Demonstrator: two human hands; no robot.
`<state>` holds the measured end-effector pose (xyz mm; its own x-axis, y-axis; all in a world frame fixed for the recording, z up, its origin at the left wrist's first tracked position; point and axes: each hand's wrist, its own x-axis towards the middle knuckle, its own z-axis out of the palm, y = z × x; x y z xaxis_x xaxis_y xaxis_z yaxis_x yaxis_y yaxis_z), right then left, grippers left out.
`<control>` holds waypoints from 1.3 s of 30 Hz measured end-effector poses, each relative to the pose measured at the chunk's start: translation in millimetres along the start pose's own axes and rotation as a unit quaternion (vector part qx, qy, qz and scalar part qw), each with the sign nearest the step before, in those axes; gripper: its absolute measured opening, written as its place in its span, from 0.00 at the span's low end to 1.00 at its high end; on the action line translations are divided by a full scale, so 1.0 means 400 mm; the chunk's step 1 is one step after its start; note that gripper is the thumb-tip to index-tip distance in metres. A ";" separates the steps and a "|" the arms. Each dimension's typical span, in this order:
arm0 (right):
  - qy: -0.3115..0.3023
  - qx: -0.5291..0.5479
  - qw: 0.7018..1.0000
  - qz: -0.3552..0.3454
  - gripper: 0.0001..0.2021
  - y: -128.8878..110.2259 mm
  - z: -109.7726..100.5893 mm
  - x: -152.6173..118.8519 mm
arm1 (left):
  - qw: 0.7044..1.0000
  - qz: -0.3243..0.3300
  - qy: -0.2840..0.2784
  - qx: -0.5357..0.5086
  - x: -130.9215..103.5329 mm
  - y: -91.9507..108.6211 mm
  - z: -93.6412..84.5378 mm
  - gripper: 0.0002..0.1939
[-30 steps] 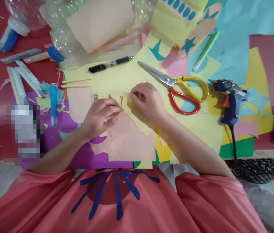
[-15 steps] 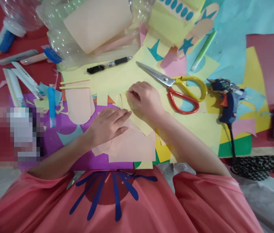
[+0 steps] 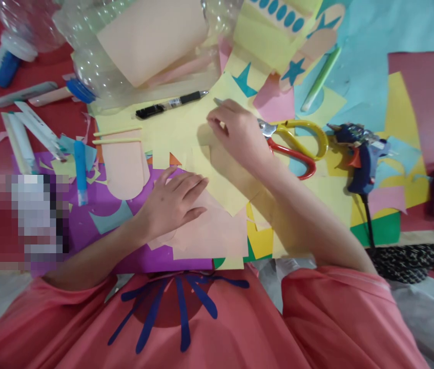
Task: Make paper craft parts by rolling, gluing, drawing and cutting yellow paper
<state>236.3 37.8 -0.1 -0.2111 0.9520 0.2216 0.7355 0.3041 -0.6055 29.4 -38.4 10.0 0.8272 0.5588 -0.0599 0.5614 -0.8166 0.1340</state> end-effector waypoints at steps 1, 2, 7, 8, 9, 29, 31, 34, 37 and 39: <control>-0.021 -0.048 0.999 -0.014 0.08 -0.003 -0.007 0.029 | 1.000 -0.002 0.001 0.002 0.000 0.003 0.001 0.23; -0.048 -0.106 0.993 -0.015 0.09 -0.010 -0.012 0.058 | 1.000 -0.004 0.003 0.004 0.000 0.005 0.003 0.23; -0.205 -0.286 0.936 -0.020 0.13 -0.070 0.003 0.166 | 1.000 -0.006 0.026 -0.003 -0.002 0.007 0.016 0.23; -0.211 -0.286 0.935 -0.022 0.12 -0.079 0.006 0.174 | 0.999 -0.005 0.033 -0.003 -0.002 0.006 0.019 0.23; -0.212 -0.285 0.935 -0.025 0.12 -0.084 0.006 0.178 | 0.999 -0.004 0.040 -0.003 -0.003 0.005 0.021 0.23; -0.010 0.404 0.904 0.136 0.02 -0.047 0.034 -0.096 | 0.993 -0.013 0.115 0.017 0.022 0.007 0.022 0.16; -0.015 0.382 0.915 0.130 0.02 -0.045 0.039 -0.096 | 0.991 -0.011 0.132 0.023 0.020 0.008 0.026 0.16; -0.020 0.336 0.932 0.133 0.04 -0.051 0.039 -0.096 | 0.988 -0.008 0.151 0.025 0.020 0.010 0.030 0.16; -0.025 0.300 0.946 0.123 0.05 -0.064 0.032 -0.093 | 0.986 -0.006 0.163 0.017 0.021 0.009 0.033 0.16; -0.029 0.274 0.954 0.117 0.05 -0.070 0.027 -0.092 | 0.985 -0.003 0.170 0.013 0.021 0.008 0.035 0.16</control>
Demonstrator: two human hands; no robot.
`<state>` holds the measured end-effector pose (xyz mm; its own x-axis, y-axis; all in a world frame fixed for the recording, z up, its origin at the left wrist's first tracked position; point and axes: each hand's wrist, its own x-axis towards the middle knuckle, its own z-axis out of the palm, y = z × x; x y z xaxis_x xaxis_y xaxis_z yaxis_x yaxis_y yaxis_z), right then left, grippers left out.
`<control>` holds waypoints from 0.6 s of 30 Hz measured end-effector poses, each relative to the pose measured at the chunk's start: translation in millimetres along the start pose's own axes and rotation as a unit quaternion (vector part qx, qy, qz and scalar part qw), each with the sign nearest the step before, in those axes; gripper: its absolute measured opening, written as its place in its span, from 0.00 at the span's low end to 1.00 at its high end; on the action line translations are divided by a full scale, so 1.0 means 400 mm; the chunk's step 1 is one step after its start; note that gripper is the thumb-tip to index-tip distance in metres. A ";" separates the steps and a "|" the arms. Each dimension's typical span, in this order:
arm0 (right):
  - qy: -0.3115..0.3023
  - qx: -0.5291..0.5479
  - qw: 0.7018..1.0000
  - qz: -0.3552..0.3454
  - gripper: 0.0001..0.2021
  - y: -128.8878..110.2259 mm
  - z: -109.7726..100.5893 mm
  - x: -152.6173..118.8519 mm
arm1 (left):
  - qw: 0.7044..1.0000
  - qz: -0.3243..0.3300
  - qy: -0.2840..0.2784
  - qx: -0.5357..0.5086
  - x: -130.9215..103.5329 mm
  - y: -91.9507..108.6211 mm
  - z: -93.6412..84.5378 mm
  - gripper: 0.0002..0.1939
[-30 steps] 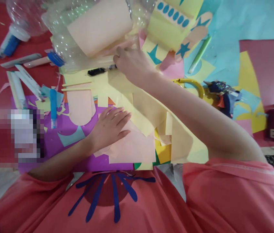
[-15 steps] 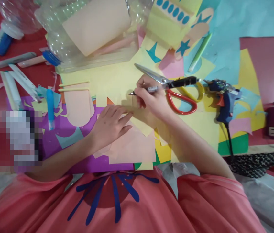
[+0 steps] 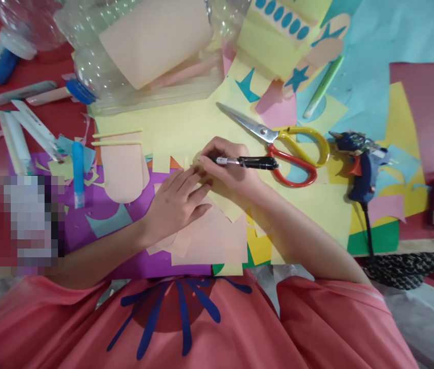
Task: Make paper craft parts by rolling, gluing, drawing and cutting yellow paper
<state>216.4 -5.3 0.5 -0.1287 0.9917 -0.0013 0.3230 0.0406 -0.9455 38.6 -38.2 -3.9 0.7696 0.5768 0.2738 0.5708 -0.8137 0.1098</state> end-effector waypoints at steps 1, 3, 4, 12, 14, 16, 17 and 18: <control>0.000 -0.013 1.000 0.000 0.05 -0.002 0.000 0.000 | 1.000 0.002 0.004 -0.002 0.000 0.000 0.001 0.16; -0.003 -0.032 0.999 -0.002 0.05 -0.002 0.000 -0.001 | 1.000 0.004 0.012 -0.003 -0.001 -0.001 0.002 0.16; -0.004 -0.039 0.999 -0.003 0.05 0.000 0.001 -0.001 | 1.000 0.005 0.015 -0.003 -0.001 -0.001 0.002 0.17; -0.015 -0.057 0.998 -0.009 0.05 0.013 0.005 -0.001 | 1.000 -0.001 0.007 -0.018 -0.004 -0.001 0.000 0.17; -0.017 -0.055 0.998 -0.010 0.05 0.012 0.005 -0.001 | 1.000 -0.005 0.005 -0.021 -0.005 -0.001 0.000 0.17; -0.022 -0.053 0.998 -0.009 0.05 0.013 0.005 -0.001 | 1.000 -0.006 0.005 -0.021 -0.006 -0.001 0.000 0.17; -0.023 -0.052 0.998 -0.008 0.05 0.013 0.005 0.000 | 1.000 -0.006 0.006 -0.020 -0.006 -0.001 0.001 0.17; -0.024 -0.052 0.998 -0.008 0.05 0.013 0.005 0.000 | 1.000 -0.005 0.008 -0.019 -0.006 -0.001 0.001 0.17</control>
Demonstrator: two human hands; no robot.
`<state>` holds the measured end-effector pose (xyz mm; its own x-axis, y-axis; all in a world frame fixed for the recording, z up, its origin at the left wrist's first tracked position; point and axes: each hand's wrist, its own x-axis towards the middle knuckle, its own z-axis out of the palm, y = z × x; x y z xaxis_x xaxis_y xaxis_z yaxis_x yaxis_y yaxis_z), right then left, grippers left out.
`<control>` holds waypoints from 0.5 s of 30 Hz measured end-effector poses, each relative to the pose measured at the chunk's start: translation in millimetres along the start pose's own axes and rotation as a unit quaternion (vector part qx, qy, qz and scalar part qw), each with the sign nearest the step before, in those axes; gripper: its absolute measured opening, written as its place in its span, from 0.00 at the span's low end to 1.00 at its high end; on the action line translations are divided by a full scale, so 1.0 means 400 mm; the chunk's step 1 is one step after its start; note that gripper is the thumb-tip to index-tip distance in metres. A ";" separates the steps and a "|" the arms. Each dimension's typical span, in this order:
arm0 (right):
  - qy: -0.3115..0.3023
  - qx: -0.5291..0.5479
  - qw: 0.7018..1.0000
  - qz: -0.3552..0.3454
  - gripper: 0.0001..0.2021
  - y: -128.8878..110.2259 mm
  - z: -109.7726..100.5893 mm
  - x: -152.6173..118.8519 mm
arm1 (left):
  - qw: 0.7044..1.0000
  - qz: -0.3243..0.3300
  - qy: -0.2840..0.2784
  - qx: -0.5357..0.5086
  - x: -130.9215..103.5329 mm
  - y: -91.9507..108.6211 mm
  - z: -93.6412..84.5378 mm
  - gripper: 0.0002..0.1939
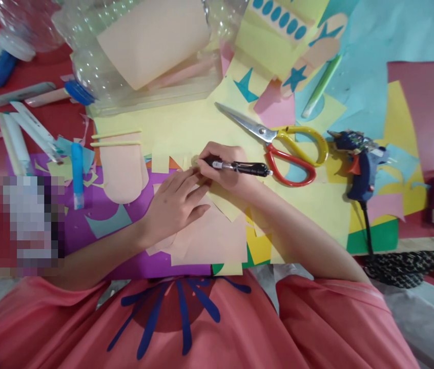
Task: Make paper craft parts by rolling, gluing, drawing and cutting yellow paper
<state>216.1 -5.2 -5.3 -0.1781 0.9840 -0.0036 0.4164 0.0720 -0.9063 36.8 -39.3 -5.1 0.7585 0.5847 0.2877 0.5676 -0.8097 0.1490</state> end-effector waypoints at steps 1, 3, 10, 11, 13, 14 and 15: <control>0.001 -0.001 1.000 0.000 0.05 0.000 0.000 0.001 | 1.000 0.000 0.001 0.001 0.000 0.000 0.001 0.17; 0.001 -0.003 1.000 -0.002 0.05 0.000 0.000 0.002 | 1.000 0.000 0.001 0.005 0.000 -0.001 0.002 0.17; 0.013 -0.014 1.000 -0.002 0.05 -0.004 0.001 0.000 | 1.000 0.005 -0.011 0.004 -0.001 -0.002 0.001 0.18; 0.019 -0.013 1.000 -0.001 0.05 -0.004 0.002 -0.001 | 1.000 0.004 -0.012 0.004 -0.001 -0.002 0.000 0.18; 0.028 -0.011 1.000 -0.003 0.06 -0.003 0.002 -0.002 | 1.000 0.001 -0.014 0.003 -0.001 -0.001 -0.001 0.17; 0.028 -0.009 1.000 -0.007 0.06 -0.003 0.001 -0.002 | 1.000 -0.001 -0.014 0.003 -0.001 -0.001 -0.002 0.17; 0.026 -0.007 1.000 -0.013 0.06 -0.001 0.002 -0.002 | 1.000 -0.002 -0.015 0.003 0.000 -0.001 -0.002 0.17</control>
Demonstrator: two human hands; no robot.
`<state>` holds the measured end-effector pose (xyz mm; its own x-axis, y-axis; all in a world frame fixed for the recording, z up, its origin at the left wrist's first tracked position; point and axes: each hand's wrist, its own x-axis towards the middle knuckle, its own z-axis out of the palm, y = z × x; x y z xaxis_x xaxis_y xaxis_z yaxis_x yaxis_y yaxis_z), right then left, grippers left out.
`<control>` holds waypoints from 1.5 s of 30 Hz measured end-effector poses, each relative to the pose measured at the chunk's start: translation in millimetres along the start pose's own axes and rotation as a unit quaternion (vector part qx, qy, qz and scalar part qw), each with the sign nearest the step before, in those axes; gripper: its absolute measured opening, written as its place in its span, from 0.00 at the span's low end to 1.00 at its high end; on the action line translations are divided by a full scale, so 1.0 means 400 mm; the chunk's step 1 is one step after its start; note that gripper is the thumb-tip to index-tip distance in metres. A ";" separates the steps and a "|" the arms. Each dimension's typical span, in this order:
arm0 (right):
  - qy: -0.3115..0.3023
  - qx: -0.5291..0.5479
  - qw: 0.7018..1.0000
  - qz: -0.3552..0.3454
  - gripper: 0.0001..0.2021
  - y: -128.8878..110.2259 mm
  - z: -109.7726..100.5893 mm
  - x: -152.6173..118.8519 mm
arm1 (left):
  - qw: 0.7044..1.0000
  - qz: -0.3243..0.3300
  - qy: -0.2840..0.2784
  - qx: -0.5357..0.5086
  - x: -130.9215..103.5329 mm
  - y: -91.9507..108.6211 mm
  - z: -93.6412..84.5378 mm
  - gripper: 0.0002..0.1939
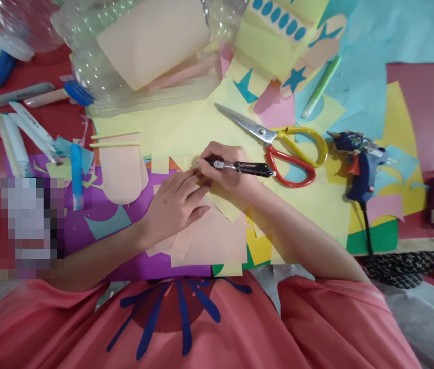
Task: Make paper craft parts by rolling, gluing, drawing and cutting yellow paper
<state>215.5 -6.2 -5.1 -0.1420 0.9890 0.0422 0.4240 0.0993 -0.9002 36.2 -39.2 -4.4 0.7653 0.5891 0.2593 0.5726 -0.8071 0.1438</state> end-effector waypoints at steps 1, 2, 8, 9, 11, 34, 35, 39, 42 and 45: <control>-0.003 0.001 1.000 -0.005 0.05 0.002 0.000 0.000 | 1.000 -0.001 -0.001 0.000 0.000 0.000 0.000 0.17; -0.007 0.000 1.000 -0.010 0.05 0.003 0.001 0.001 | 1.000 0.000 -0.001 -0.001 0.000 0.000 0.000 0.17; -0.003 -0.011 1.000 -0.004 0.05 0.007 0.006 0.000 | 1.000 0.001 0.006 -0.004 0.001 0.000 0.002 0.16; 0.006 -0.011 1.000 0.004 0.05 0.006 0.006 -0.001 | 1.000 0.001 0.007 -0.005 0.001 0.001 0.002 0.16; 0.024 -0.006 1.000 0.015 0.06 0.004 0.005 -0.003 | 1.000 0.001 0.006 -0.005 0.002 0.001 0.001 0.16; 0.038 0.004 0.999 0.002 0.07 0.007 0.006 0.000 | 1.000 0.004 0.006 -0.010 0.003 -0.001 0.001 0.15; 0.034 0.002 0.999 0.003 0.07 0.006 0.006 0.000 | 1.000 0.004 0.005 -0.011 0.003 -0.001 0.001 0.15; 0.040 -0.013 0.999 0.011 0.06 0.000 0.001 -0.001 | 1.000 0.000 -0.008 -0.011 0.004 -0.001 -0.001 0.15; 0.067 -0.025 0.997 0.020 0.08 0.000 -0.002 -0.004 | 1.000 0.000 -0.012 -0.020 0.003 -0.001 -0.001 0.16; 0.065 -0.021 0.997 0.020 0.07 0.005 -0.002 -0.005 | 1.000 -0.001 -0.018 -0.025 0.002 -0.001 0.000 0.16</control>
<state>217.2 -7.8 -6.5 -0.0082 0.9978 0.0654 0.4648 0.0617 -0.8833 36.6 -38.3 -4.3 0.7742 0.5915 0.2252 0.5598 -0.8060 0.1923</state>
